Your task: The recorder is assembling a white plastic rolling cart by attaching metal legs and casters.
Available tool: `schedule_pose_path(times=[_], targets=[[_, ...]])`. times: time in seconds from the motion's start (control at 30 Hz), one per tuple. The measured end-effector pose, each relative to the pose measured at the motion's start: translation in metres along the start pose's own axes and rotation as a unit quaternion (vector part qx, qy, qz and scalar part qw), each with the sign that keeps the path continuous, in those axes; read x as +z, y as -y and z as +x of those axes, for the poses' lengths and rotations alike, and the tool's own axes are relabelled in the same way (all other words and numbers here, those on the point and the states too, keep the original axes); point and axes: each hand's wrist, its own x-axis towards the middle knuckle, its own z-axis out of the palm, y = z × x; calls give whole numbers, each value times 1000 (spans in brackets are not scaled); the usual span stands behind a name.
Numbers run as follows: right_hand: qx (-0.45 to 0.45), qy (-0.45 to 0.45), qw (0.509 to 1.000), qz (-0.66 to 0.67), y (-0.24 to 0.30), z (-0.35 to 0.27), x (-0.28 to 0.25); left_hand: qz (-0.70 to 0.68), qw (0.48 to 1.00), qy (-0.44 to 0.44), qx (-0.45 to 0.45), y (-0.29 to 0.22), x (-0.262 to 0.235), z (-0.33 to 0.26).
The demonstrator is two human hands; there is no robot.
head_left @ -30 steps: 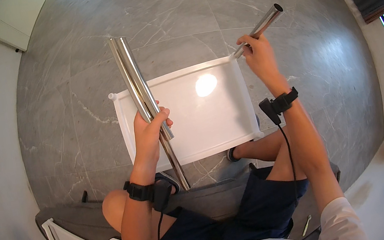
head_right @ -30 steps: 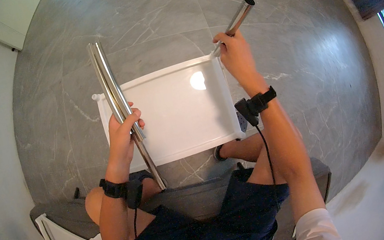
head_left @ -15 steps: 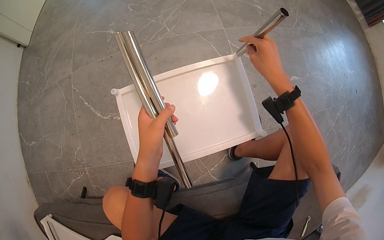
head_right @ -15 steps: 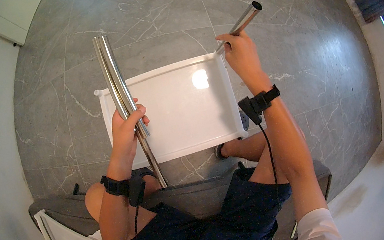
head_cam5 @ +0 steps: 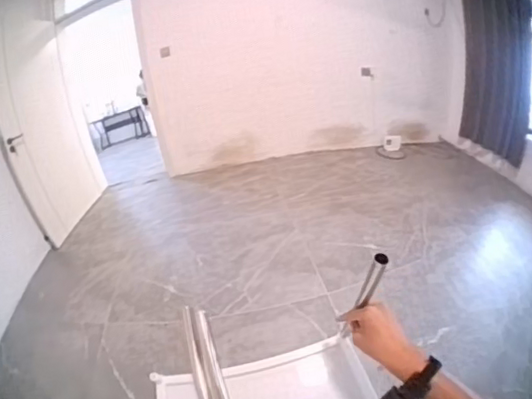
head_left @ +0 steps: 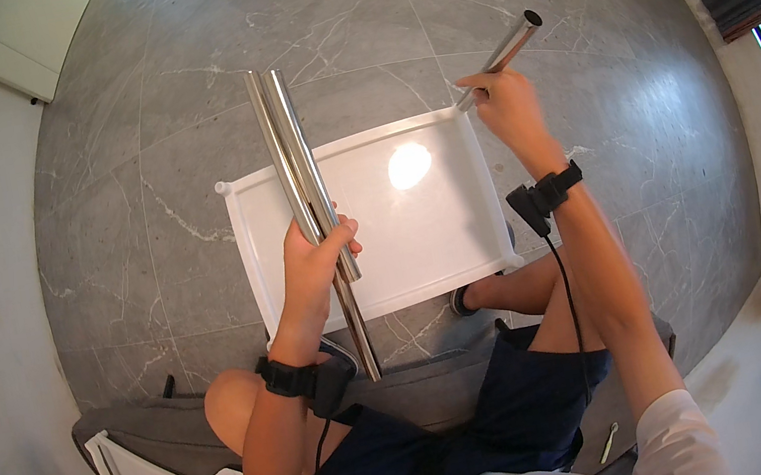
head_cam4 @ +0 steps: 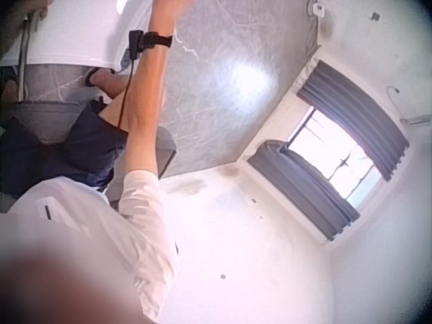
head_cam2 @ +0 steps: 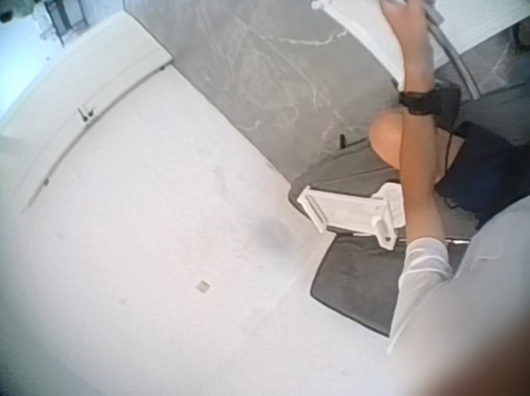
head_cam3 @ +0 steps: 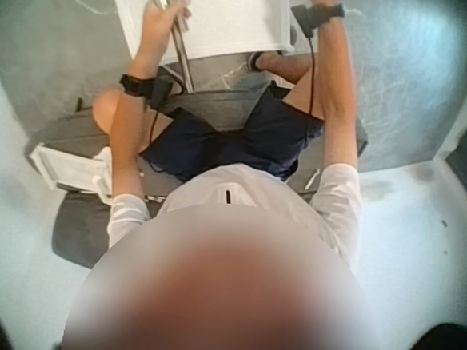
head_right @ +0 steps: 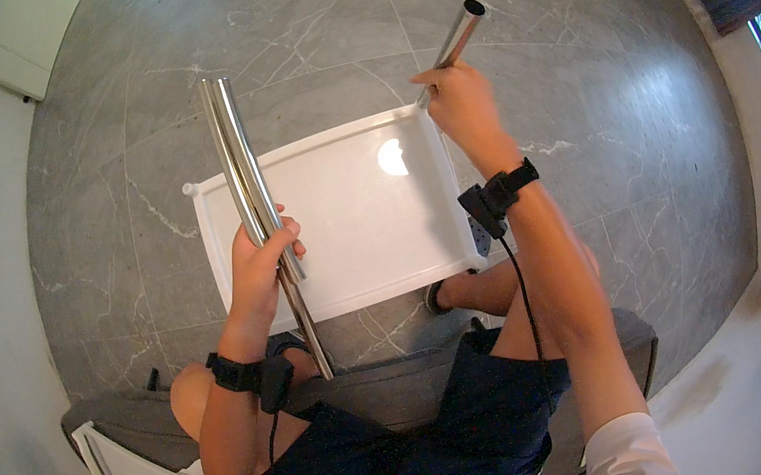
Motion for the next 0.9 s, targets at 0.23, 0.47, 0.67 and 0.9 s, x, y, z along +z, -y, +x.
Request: schedule_pose_path(times=[0.23,0.47,0.67,0.9], targets=[[6,-11,1000,1,2,3,0,15,1000,25,9,-5,5,-3],[0,6,1000,4,1,6,4,18,1000,23,-9,-2,2,0],[-51,18,998,-17,4,-2,-4,37,999,29,-10,-4,-7,6],[-7,232,972,30,77,-16,-30,87,995,35,-19,-5,-1,5]])
